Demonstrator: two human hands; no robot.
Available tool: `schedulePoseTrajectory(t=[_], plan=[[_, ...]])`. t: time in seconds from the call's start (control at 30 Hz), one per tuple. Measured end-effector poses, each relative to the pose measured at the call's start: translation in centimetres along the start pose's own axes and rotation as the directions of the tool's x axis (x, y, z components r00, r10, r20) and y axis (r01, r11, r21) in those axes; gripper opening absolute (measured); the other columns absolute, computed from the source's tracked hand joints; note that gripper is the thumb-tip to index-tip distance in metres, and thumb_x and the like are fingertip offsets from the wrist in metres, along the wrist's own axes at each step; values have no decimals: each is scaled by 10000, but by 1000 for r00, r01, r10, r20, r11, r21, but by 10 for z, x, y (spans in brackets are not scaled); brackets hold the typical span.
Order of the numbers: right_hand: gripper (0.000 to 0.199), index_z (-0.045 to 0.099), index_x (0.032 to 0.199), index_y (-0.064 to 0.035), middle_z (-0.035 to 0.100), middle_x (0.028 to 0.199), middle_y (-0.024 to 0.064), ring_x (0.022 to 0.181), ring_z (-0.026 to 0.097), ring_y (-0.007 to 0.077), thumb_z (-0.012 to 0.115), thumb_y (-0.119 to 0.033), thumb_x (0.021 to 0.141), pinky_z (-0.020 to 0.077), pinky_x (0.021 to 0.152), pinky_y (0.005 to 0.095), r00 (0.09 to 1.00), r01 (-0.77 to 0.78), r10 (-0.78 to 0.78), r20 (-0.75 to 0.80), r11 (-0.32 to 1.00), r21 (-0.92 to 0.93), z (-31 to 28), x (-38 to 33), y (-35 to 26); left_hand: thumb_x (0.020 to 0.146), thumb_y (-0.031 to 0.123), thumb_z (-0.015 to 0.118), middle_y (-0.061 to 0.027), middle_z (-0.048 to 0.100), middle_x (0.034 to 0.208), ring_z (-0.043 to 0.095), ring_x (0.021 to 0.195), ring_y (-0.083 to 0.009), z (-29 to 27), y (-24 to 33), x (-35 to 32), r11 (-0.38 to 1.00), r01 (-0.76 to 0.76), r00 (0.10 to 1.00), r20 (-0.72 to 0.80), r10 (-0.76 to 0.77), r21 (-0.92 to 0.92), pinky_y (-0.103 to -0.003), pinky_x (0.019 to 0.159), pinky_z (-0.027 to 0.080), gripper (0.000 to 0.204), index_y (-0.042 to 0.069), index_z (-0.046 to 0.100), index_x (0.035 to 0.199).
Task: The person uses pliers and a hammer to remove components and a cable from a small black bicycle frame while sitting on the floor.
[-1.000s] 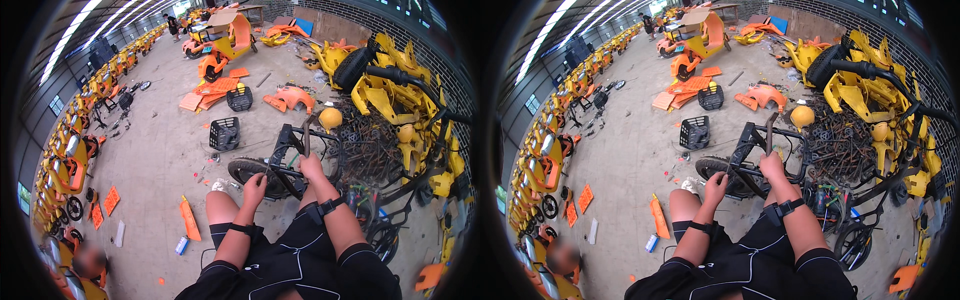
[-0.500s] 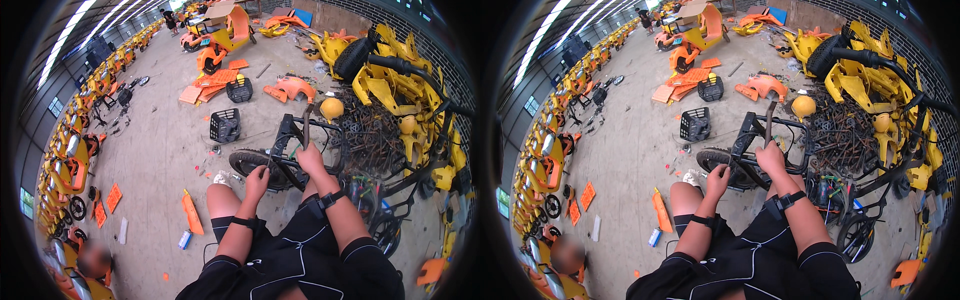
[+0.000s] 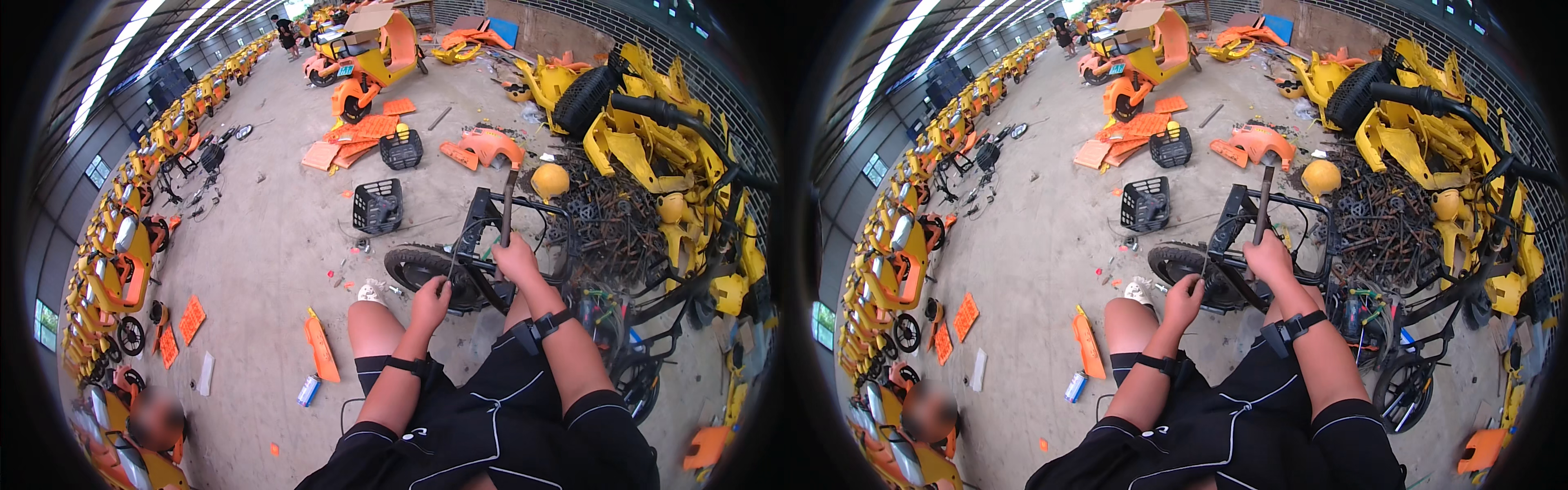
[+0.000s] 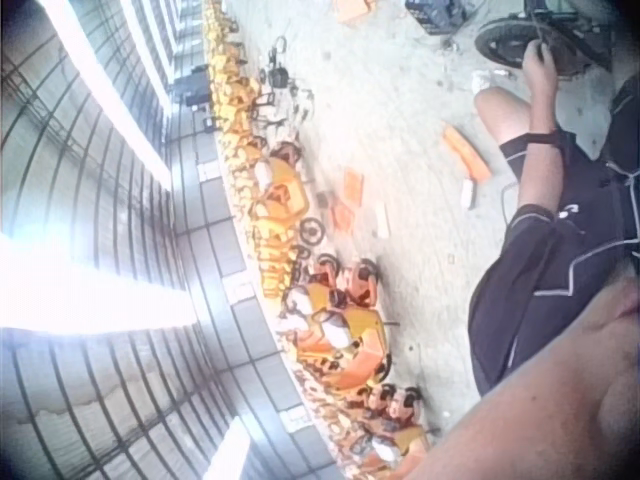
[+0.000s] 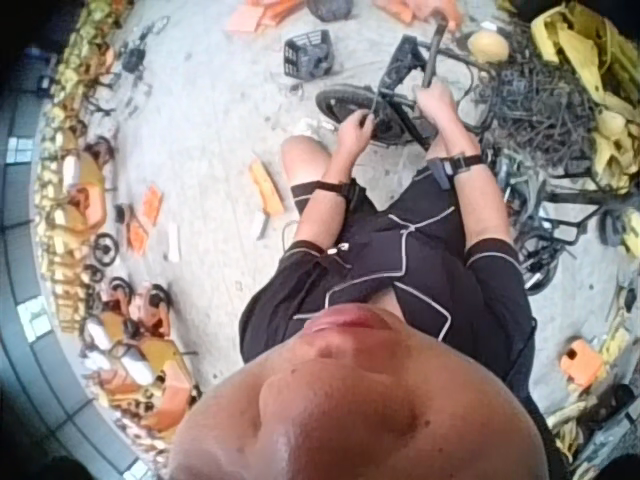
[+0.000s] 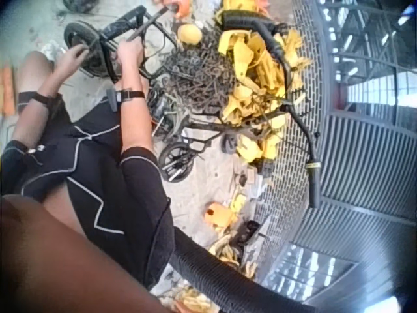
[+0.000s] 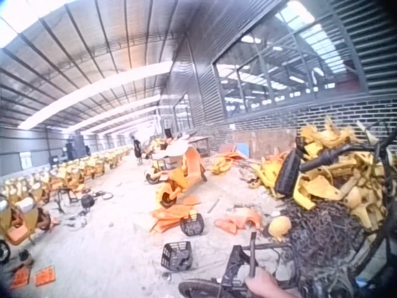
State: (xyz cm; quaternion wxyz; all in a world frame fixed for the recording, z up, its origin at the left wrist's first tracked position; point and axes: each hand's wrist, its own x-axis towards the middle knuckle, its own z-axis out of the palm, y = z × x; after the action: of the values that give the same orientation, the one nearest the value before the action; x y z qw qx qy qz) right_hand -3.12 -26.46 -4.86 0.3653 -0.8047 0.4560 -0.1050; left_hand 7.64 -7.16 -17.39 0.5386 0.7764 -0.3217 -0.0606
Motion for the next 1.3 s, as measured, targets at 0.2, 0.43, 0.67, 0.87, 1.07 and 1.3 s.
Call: schedulePoseTrajectory(t=[0.2,0.43,0.67,0.87,1.07,1.3], plan=[[397,611,1165,-32,720,1063,220,1037,688,398,583,-305,878,522,907,476,998,-66,66,-4,997,51,-3,-2,-4,957,271,672,-183,730,913,720,835,-325,-8,-8,-6,998,45,998,41,-47,38,-395,751,557,264,64,716,1115],[418,584,1155,-41,712,1103,216,1058,681,401,614,-342,866,520,915,473,994,-72,71,84,997,13,-7,-9,-13,968,229,682,-140,706,795,673,707,-199,-5,-11,-11,996,27,999,31,-30,84,-335,674,528,247,20,706,1096],[421,597,1156,-40,720,1080,210,1056,682,400,622,-340,862,523,917,476,999,-21,22,26,1000,-15,-8,-14,-13,969,242,664,-184,728,907,715,830,-316,-3,-3,-21,999,9,998,56,-11,38,-385,745,550,255,38,710,1116],[362,624,1111,-54,724,1072,197,1049,677,407,619,-318,863,520,916,488,999,-21,21,-31,1000,-4,-12,-16,-12,981,181,661,-153,718,878,692,790,-229,-4,-16,-28,996,-86,995,44,85,24,-340,736,535,226,11,699,1125],[346,628,1099,-55,718,1084,195,1051,671,404,617,-310,865,515,917,492,998,-6,4,-62,999,-33,-4,-21,-16,981,162,655,-107,682,807,643,744,-191,-14,-42,-48,996,74,989,131,-67,-47,-322,710,514,204,10,701,1111],[382,610,1143,-49,713,1129,197,1083,667,403,596,-337,892,508,947,493,999,-3,2,-37,999,-32,-4,-21,-16,962,190,686,-157,734,945,695,858,-251,-15,-43,-79,999,32,991,130,-33,11,-355,794,534,231,5,715,1098]])
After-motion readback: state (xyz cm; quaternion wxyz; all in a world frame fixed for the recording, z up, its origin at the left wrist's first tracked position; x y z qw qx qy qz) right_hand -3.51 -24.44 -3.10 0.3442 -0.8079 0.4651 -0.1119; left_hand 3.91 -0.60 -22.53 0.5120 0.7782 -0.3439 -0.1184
